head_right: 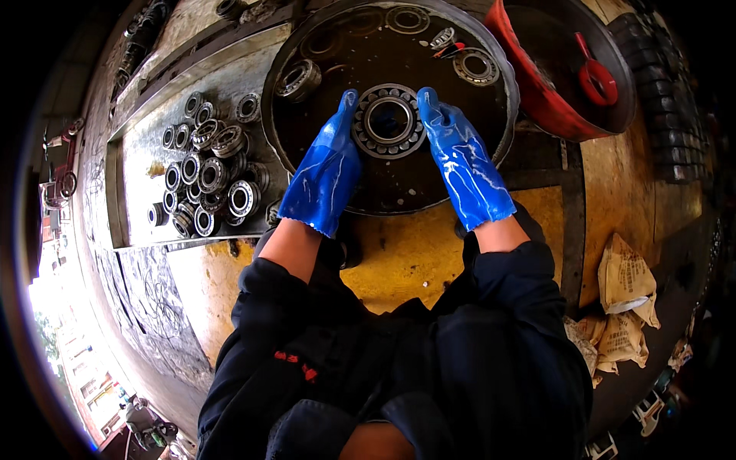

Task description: The person repeatedly picks up metal bearings from a tray, dips them into a bucket of dark liquid, and rubs them with gloved hands to clean them. The person then places the cleaned bearings back onto the tray. The process is repeated for several bearings throughout the clip.

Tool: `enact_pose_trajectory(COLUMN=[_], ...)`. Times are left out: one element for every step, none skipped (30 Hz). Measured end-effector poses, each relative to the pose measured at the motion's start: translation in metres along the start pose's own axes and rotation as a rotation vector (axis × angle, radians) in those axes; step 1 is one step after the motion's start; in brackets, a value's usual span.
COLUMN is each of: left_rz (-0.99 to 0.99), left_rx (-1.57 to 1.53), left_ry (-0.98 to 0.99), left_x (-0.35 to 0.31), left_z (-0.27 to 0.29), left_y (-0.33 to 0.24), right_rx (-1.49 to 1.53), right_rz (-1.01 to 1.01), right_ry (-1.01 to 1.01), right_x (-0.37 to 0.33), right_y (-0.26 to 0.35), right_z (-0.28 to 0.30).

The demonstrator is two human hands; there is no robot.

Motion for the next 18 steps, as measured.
enact_pose_trajectory(left_rz=[0.076,0.154,0.176,0.198,0.221,0.212,0.203,0.191,0.176,0.161,0.155,0.181,0.207,0.227,0.198,0.199,0.197,0.195], left_rx=[-0.14,-0.281,-0.261,-0.242,-0.221,-0.184,-0.146,-0.108,-0.111,-0.115,-0.119,-0.115,-0.11,-0.106,-0.114,-0.101,-0.087,-0.074], left_ry=[0.087,0.175,0.215,0.256,0.298,0.304,0.309,0.304,0.334,0.363,0.397,0.371,0.345,0.322,0.31,0.301,0.294,0.286], left_x=[0.002,0.002,0.001,0.0,-0.002,-0.005,-0.008,-0.011,-0.008,0.001,0.001,0.002,0.002,0.003,0.006,0.008,0.009,0.01], left_z=[-0.004,-0.01,-0.014,-0.017,-0.022,-0.025,-0.029,-0.028,-0.028,-0.028,-0.031,-0.03,-0.029,-0.029,-0.028,-0.027,-0.026,-0.026], left_y=[0.002,0.002,-0.001,-0.005,-0.008,-0.01,-0.011,-0.011,-0.007,0.0,0.001,0.004,0.005,0.006,0.008,0.009,0.009,0.009], right_rx=[-0.005,-0.01,-0.013,-0.019,-0.03,-0.032,-0.03,-0.026,-0.031,-0.032,-0.031,-0.031,-0.026,-0.024,-0.023,-0.02,-0.003,-0.028], right_rz=[-0.012,-0.025,-0.038,-0.053,-0.069,-0.078,-0.085,-0.093,-0.097,-0.104,-0.111,-0.118,-0.13,-0.144,-0.158,-0.169,-0.19,-0.173], right_ry=[-0.006,-0.013,-0.018,-0.024,-0.025,-0.031,-0.044,-0.041,-0.039,-0.039,-0.053,-0.059,-0.057,-0.055,-0.053,-0.054,-0.062,-0.053], right_x=[-0.001,-0.002,-0.002,-0.004,-0.005,-0.007,-0.009,-0.011,-0.011,-0.009,-0.014,-0.016,-0.017,-0.02,-0.023,-0.026,-0.025,-0.021], right_y=[0.001,0.001,0.001,0.002,0.002,0.003,0.005,0.005,0.004,0.005,0.007,0.009,0.011,0.014,0.016,0.02,0.023,0.016], right_z=[0.001,0.003,0.003,0.004,0.004,0.005,0.007,0.004,0.002,0.002,0.006,0.006,0.005,0.004,0.002,-0.001,-0.002,-0.001])
Point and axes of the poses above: each hand's wrist, its own x-axis towards the middle knuckle, its own z-axis out of the back of the hand, y = z × x, the point moved 5 cm from there along x, towards the middle knuckle, and after that the axes turned 13 degrees about z, right-handed, at the moved point
